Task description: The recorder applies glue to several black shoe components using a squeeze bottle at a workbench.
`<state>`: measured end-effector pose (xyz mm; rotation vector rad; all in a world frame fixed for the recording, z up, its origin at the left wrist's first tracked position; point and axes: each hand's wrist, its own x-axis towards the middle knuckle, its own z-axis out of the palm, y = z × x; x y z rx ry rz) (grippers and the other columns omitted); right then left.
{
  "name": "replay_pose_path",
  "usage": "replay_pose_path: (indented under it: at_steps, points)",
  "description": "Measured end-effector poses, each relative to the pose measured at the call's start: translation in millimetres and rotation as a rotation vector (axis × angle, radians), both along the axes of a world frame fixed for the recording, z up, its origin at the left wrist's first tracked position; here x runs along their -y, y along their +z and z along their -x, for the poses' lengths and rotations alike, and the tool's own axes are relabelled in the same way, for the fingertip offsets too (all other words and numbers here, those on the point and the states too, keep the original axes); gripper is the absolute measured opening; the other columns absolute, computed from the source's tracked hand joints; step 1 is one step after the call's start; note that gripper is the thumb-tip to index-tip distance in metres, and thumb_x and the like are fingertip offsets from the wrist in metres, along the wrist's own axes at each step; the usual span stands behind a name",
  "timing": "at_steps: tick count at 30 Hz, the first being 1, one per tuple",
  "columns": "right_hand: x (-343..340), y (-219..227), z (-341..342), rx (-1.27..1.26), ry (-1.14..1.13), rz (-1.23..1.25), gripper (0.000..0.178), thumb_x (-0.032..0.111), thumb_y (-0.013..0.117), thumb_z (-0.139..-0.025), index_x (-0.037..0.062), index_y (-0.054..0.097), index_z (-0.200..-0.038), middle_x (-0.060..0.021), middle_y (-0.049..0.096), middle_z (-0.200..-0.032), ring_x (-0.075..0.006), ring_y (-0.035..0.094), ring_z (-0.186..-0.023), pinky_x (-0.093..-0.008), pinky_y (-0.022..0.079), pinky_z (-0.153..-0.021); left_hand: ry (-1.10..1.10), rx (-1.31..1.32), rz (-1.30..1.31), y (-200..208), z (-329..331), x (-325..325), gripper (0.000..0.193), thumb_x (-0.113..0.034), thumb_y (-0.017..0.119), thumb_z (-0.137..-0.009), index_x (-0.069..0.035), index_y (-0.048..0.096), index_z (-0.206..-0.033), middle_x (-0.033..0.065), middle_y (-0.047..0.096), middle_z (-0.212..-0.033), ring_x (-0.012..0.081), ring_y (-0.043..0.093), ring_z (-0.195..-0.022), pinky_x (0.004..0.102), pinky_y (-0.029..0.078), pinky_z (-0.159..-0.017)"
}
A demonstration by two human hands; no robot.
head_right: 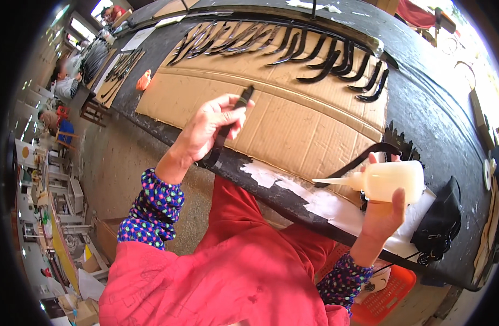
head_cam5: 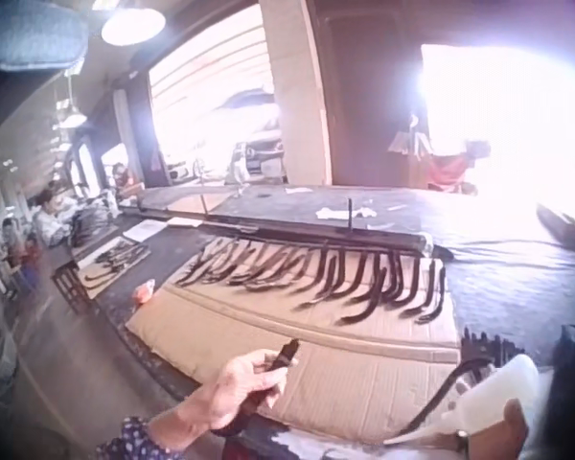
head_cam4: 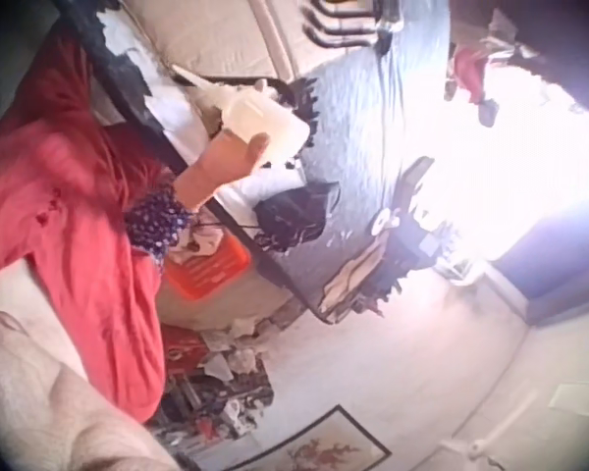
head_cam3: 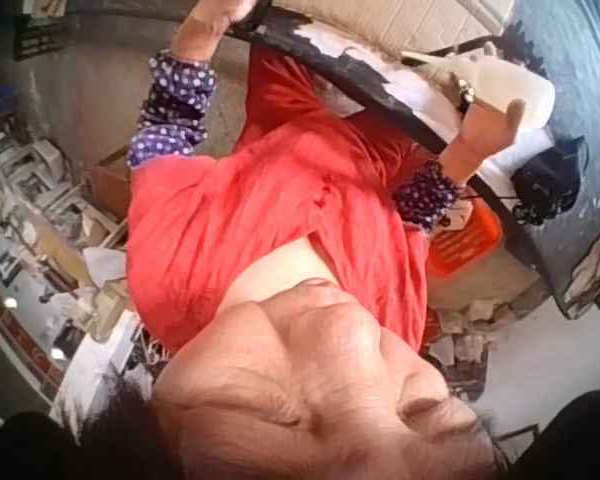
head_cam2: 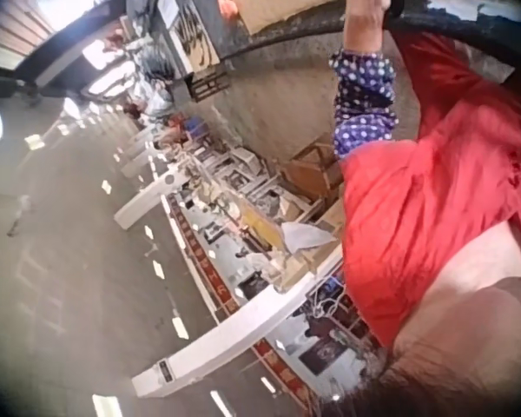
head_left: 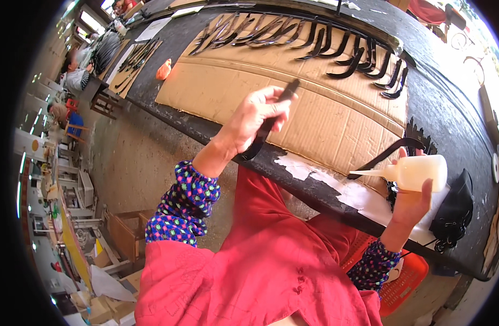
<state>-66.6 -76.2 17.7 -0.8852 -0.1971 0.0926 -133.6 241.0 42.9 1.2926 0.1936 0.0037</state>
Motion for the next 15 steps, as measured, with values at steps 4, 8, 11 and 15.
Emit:
replay_pose_path:
  at_steps: [4, 8, 11, 15]
  points:
    - [-1, 19, 4, 0.133, -0.009, 0.006, 0.070, 0.038, 0.057, -0.076, -0.0023, 0.027, -0.124, -0.0202, 0.022, -0.133, -0.0422, 0.029, -0.118, -0.0503, 0.029, -0.095, -0.184, -0.196, -0.045, 10, 28, 16, 0.022, -0.015, 0.049, -0.084, 0.000, 0.053, -0.099, -0.0025, 0.047, -0.061, 0.0023, 0.040, -0.048, 0.0142, 0.030, -0.045]
    - [-17, 29, 20, 0.086, 0.022, -0.110, 0.074, 0.041, 0.059, -0.074, -0.0026, 0.026, -0.124, -0.0206, 0.024, -0.132, -0.0407, 0.026, -0.120, -0.0502, 0.026, -0.097, -0.243, -0.308, -0.009, 21, 44, 30, 0.021, -0.017, 0.052, -0.083, 0.000, 0.055, -0.095, -0.0037, 0.047, -0.058, 0.0002, 0.036, -0.045, 0.0135, 0.025, -0.040]
    - [-34, 33, 35, 0.021, -0.142, -0.020, 0.081, 0.051, 0.059, -0.071, -0.0017, 0.027, -0.124, -0.0190, 0.035, -0.125, -0.0408, 0.036, -0.113, -0.0518, 0.036, -0.088, -0.290, -0.319, -0.046, 21, 49, 35, 0.019, -0.017, 0.057, -0.080, 0.000, 0.058, -0.089, -0.0043, 0.045, -0.056, -0.0006, 0.035, -0.045, 0.0154, 0.022, -0.039]
    - [-41, 35, 47, 0.075, -0.125, 0.056, 0.081, 0.051, 0.059, -0.070, -0.0005, 0.028, -0.123, -0.0184, 0.037, -0.122, -0.0406, 0.038, -0.111, -0.0531, 0.038, -0.086, -0.347, -0.376, -0.126, 37, 52, 37, 0.018, -0.017, 0.061, -0.077, -0.001, 0.061, -0.084, -0.0059, 0.042, -0.051, -0.0002, 0.032, -0.043, 0.0170, 0.021, -0.040]
